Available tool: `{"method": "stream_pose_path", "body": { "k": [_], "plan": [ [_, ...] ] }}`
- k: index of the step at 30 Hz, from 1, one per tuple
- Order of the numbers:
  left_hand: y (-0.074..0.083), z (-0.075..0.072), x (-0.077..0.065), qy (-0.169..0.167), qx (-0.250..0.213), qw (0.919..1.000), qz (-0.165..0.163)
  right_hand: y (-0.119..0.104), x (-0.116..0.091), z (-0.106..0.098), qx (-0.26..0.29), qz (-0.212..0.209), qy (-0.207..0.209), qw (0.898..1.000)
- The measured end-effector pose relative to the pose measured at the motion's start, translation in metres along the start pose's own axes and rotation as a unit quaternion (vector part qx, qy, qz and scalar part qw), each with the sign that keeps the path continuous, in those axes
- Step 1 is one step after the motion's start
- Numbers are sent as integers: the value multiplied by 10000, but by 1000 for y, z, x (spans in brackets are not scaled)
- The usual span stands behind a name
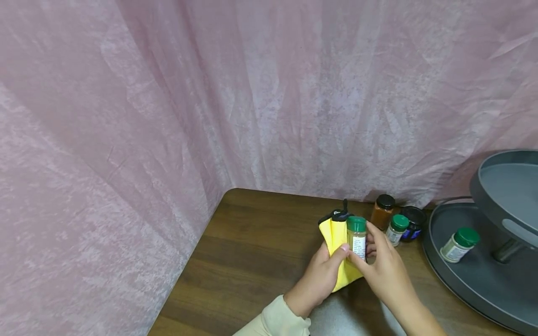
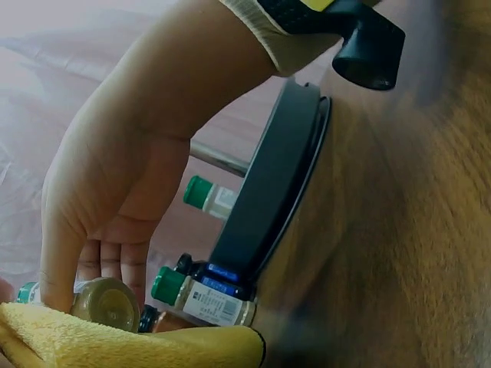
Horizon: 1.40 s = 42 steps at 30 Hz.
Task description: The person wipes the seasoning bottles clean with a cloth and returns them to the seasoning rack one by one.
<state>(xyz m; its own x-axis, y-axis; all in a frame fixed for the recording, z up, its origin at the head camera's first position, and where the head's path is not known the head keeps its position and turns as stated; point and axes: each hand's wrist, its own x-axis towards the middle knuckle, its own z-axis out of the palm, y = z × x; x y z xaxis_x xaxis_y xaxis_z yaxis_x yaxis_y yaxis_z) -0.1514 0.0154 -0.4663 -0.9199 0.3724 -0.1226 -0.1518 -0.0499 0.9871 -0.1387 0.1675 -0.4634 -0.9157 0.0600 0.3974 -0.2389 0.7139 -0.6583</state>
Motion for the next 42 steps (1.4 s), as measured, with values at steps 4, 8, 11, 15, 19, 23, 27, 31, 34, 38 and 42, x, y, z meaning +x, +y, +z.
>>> {"method": "stream_pose_path", "body": {
  "k": [4,8,11,15,19,23,27,31,34,38,42],
  "plan": [
    [-4,0,-1,38,-303,9995,-1,0,-2,-1,66,24,-47,10000],
    [-5,-1,-2,148,-288,9995,38,-3,-2,-4,193,-14,122,9997],
    [-6,-2,-2,186,-315,9993,1,-6,-2,-6,286,-47,276,9992],
    [-5,-2,-1,161,-653,9977,-129,-8,-2,-8,500,-186,541,9971],
    [-3,-3,3,134,-968,9951,-161,-12,-4,-8,797,-301,779,9933],
    [-1,-5,5,80,-1178,9929,-107,-16,-7,-6,1317,-343,723,9880],
    [2,-9,5,133,-1393,9900,-152,-17,-9,-5,1674,-474,536,9833],
    [8,-12,7,199,-1349,9906,-61,-17,-8,-6,1782,-659,458,9807],
    [11,-14,7,198,-1286,9914,103,-17,-6,-8,1957,-762,439,9767],
    [14,-17,6,304,-1253,9916,90,-15,-4,-11,2005,-768,453,9756],
    [15,-19,4,361,-1158,9926,-41,-15,-1,-16,2028,-582,428,9766]
  ]
}}
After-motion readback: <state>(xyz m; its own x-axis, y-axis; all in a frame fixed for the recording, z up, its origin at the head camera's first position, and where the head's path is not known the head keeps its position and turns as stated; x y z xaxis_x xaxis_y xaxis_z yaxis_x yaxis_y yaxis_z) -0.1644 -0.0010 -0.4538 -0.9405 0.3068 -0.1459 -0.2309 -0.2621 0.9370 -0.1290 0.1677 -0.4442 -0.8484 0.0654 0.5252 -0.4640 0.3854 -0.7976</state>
